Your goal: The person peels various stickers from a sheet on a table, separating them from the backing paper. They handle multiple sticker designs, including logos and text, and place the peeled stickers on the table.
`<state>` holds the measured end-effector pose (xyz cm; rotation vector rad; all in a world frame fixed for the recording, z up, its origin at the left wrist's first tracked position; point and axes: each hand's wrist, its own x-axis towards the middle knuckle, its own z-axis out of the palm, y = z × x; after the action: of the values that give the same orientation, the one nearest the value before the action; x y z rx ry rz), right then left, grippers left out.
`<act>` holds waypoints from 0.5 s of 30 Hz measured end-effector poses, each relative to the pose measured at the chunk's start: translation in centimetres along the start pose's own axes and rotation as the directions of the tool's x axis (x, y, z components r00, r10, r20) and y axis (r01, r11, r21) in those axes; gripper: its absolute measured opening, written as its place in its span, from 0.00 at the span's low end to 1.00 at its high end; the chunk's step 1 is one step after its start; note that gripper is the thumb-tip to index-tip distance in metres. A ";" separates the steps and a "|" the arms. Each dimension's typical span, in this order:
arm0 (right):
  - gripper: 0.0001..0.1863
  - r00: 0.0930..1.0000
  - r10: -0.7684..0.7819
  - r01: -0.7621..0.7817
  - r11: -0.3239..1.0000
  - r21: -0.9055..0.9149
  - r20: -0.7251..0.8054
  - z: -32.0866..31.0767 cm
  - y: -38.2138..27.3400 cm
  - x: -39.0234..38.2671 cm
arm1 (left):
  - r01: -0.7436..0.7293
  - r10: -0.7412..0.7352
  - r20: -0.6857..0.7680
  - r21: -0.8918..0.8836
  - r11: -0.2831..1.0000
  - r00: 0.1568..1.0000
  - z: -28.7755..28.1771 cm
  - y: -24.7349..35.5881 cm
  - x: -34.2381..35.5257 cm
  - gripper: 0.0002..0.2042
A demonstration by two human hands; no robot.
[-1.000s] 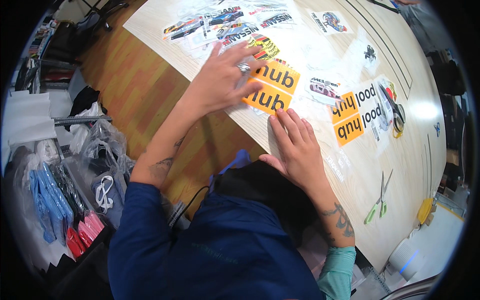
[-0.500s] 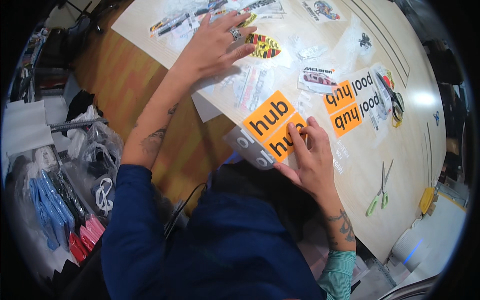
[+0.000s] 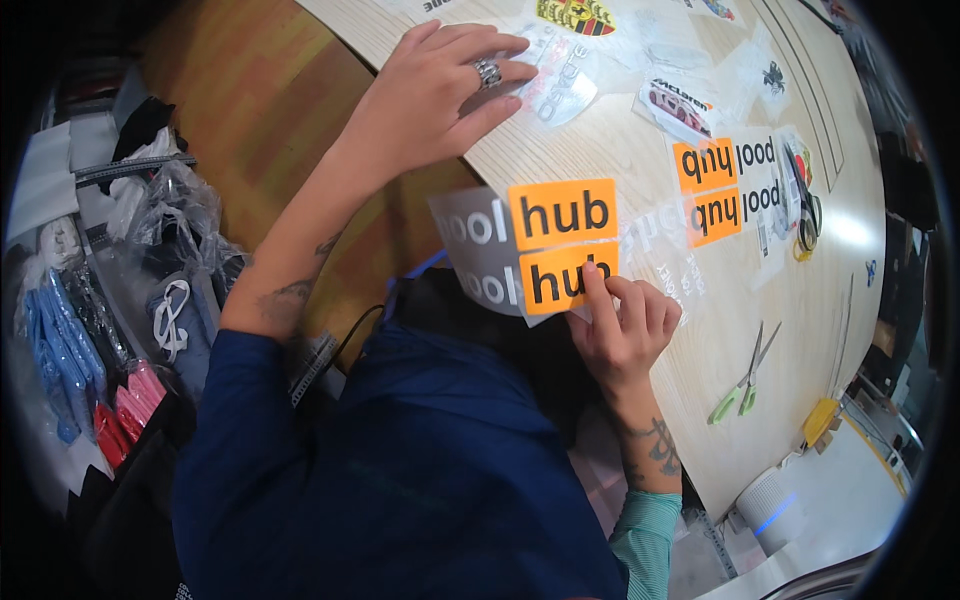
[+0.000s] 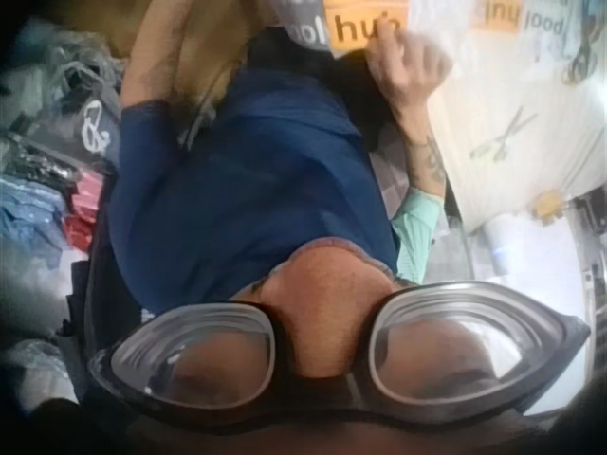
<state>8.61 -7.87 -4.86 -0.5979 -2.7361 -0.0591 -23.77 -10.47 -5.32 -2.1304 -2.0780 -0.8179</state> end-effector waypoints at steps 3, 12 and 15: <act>0.20 1.000 -0.016 0.017 0.998 0.065 -0.013 -0.4 1.3 0.4 | -0.105 0.112 -0.117 0.060 0.993 0.987 0.3 -0.9 1.6 0.12; 0.21 0.899 -0.079 0.107 0.993 0.041 -0.430 -0.6 7.4 3.4 | 0.196 -0.241 -0.239 -0.196 0.961 0.941 -0.7 2.0 3.7 0.12; 0.18 0.856 -0.060 0.129 0.987 0.100 -0.514 -3.2 7.9 2.5 | 0.433 -0.511 0.005 -0.541 0.721 0.859 -0.1 5.8 0.3 0.13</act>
<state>10.77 -0.02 -1.25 -0.3449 -2.2258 -0.0517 -18.33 -10.75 -3.27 -1.6218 -2.5828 -1.7301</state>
